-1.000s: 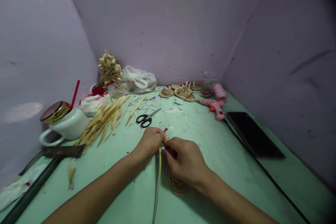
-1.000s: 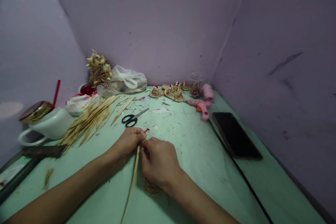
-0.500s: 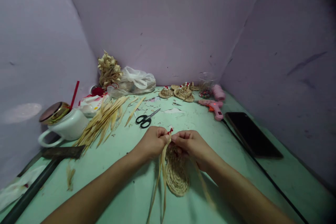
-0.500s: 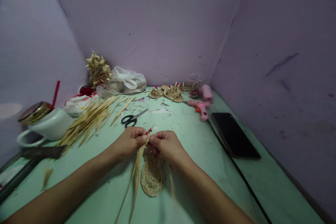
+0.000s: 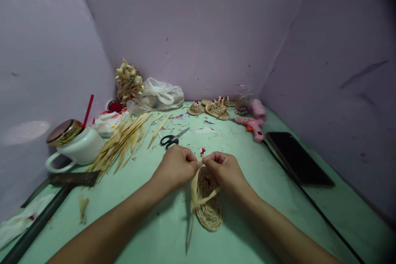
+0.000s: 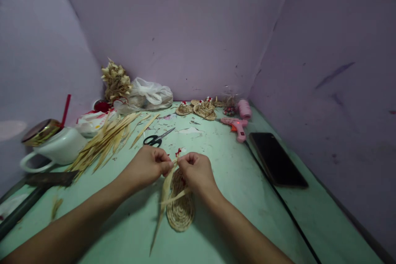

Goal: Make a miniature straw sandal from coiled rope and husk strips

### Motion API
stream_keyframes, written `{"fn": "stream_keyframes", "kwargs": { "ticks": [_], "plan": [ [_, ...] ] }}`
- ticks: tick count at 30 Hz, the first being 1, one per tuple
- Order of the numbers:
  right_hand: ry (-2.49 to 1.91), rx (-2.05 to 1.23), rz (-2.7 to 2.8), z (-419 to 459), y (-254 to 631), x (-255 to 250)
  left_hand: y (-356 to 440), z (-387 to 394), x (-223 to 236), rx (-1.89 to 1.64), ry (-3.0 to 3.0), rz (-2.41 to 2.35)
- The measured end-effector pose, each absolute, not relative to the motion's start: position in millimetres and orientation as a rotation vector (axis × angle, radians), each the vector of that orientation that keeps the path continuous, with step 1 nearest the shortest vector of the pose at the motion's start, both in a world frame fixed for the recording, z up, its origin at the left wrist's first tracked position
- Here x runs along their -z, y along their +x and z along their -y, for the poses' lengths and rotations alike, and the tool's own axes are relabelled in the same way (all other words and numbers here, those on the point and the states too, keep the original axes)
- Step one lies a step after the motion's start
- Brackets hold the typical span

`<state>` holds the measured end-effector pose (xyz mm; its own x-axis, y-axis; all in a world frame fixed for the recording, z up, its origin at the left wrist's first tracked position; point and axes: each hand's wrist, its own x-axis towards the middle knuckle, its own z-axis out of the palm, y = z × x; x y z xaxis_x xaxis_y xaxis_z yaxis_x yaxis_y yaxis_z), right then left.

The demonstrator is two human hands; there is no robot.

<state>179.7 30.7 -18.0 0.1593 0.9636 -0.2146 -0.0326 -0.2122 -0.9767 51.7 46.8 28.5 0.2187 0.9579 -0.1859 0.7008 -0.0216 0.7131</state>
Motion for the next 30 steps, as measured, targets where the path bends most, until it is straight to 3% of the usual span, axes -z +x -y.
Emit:
{"fn": "stream_keyframes", "kwargs": {
  "ticks": [8,15,20,24,30],
  "plan": [
    [-1.305,-1.295,0.871,-21,170,21,73,5,-24,-0.168,2.461,-1.697],
    [-1.256,-1.419,0.715,-24,174,18,74,8,-23,-0.084,2.496,-1.554],
    [-1.204,-1.561,0.772,-22,173,14,48,-42,-37,-0.751,1.936,-1.605],
    [-1.185,-1.592,0.895,-17,169,12,39,-69,-24,-0.578,1.269,-1.209],
    [-1.112,-1.412,1.148,-15,169,13,47,-65,-15,-0.623,0.945,-1.098]
  ]
}}
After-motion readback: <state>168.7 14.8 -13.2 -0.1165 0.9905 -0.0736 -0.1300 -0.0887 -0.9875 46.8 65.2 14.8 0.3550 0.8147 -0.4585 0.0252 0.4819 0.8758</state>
